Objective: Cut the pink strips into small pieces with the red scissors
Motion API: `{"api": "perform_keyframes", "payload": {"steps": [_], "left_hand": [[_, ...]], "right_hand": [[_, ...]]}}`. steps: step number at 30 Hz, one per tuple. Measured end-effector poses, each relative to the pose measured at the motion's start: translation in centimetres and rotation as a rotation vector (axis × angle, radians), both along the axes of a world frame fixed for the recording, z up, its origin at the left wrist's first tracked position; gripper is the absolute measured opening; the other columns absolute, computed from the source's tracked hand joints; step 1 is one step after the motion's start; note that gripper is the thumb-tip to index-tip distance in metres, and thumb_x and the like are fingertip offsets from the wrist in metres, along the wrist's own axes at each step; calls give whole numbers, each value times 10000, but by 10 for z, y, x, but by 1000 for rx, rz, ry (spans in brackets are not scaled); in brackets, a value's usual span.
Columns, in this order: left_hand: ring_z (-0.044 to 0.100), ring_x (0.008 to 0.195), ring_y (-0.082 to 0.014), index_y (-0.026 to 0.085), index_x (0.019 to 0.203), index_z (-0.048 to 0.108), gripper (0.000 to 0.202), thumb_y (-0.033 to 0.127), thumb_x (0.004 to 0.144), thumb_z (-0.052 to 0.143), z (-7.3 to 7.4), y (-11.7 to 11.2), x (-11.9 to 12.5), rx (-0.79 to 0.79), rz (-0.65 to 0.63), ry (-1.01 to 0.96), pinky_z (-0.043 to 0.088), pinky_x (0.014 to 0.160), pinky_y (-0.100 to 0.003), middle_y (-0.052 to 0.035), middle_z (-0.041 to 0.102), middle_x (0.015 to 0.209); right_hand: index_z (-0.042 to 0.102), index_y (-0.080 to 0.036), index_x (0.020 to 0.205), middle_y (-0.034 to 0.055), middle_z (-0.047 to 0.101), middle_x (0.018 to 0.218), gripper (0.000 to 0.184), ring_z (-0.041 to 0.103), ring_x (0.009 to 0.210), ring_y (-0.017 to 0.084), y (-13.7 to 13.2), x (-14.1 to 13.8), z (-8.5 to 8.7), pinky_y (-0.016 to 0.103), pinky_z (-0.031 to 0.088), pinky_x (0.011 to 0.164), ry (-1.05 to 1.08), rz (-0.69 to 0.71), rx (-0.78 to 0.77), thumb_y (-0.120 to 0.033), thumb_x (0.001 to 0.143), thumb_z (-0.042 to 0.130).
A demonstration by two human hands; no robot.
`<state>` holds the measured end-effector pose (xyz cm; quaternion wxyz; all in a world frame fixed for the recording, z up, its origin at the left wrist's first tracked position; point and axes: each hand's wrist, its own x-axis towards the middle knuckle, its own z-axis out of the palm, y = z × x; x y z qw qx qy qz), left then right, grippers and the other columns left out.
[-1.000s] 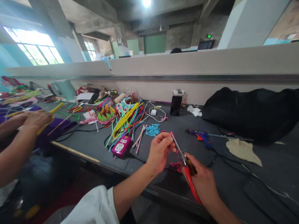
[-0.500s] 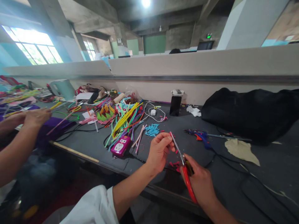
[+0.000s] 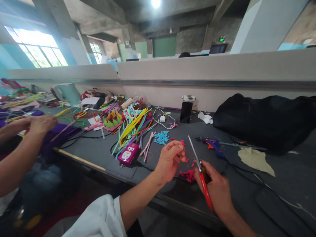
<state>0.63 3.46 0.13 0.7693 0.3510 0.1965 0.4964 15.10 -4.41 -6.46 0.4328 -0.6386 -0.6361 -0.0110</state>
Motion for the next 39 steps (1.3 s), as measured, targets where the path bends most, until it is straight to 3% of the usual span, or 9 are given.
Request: {"api": "perform_keyframes", "payload": {"steps": [6,10,16,22,28,30,35,37,39], "left_hand": [[467,438,-64,138,685,595,70,168,626,619,-8,2,-2,118,-308,427,383,447,-193,34,537,539],[475,449,-68,144,671,591,96,178,582,604,-12,-1,2,161,-418,603,402,451,-188,39,543,522],[447,417,-57,151,650,578,83,189,580,599,-16,-2,5,181,-444,674,379,431,-184,38,552,514],[427,420,-70,162,624,579,44,194,594,578,-14,0,2,196,-421,644,357,418,-191,34,520,489],[424,437,-78,170,640,562,50,216,629,580,-13,1,-1,236,-441,644,358,444,-205,38,495,510],[449,469,-91,174,680,572,54,222,659,586,-14,-2,0,412,-324,746,355,471,-212,29,520,544],[515,608,-136,187,753,598,34,174,761,567,-16,-11,1,1208,81,1035,333,567,-243,-26,601,688],[508,603,-150,191,765,596,57,187,797,549,-16,-13,2,1413,173,1113,322,569,-263,-42,598,689],[500,597,-158,193,767,596,83,217,822,539,-16,-15,2,1524,208,1155,309,565,-278,-50,590,685]], "right_hand": [[612,-219,1125,7,721,924,318,696,691,126,-6,3,26,196,533,669,108,-38,51,-396,862,578],[604,-235,1132,3,709,959,302,692,720,119,-7,6,32,189,531,674,102,-36,60,-382,870,569],[586,-250,1185,-4,702,957,346,691,761,117,-4,6,21,199,535,732,241,31,-10,-347,853,588],[621,-209,1115,11,704,836,344,667,632,125,-4,6,37,200,532,603,270,62,-66,-394,827,579],[616,-220,1097,-17,689,816,304,645,603,101,-4,6,41,190,517,635,208,66,-45,-361,832,562],[609,-223,1120,-15,690,835,327,654,631,107,-4,6,37,195,515,639,214,26,-43,-360,827,564],[625,-207,1104,-5,692,797,358,651,604,128,-3,9,33,230,516,609,223,-35,-58,-399,807,562],[632,-192,1095,18,702,823,370,659,621,145,-2,9,32,249,522,613,221,-42,-46,-409,807,549],[636,-182,1092,46,712,891,378,674,672,163,-1,10,30,267,532,640,211,-44,-38,-412,808,541]]}}
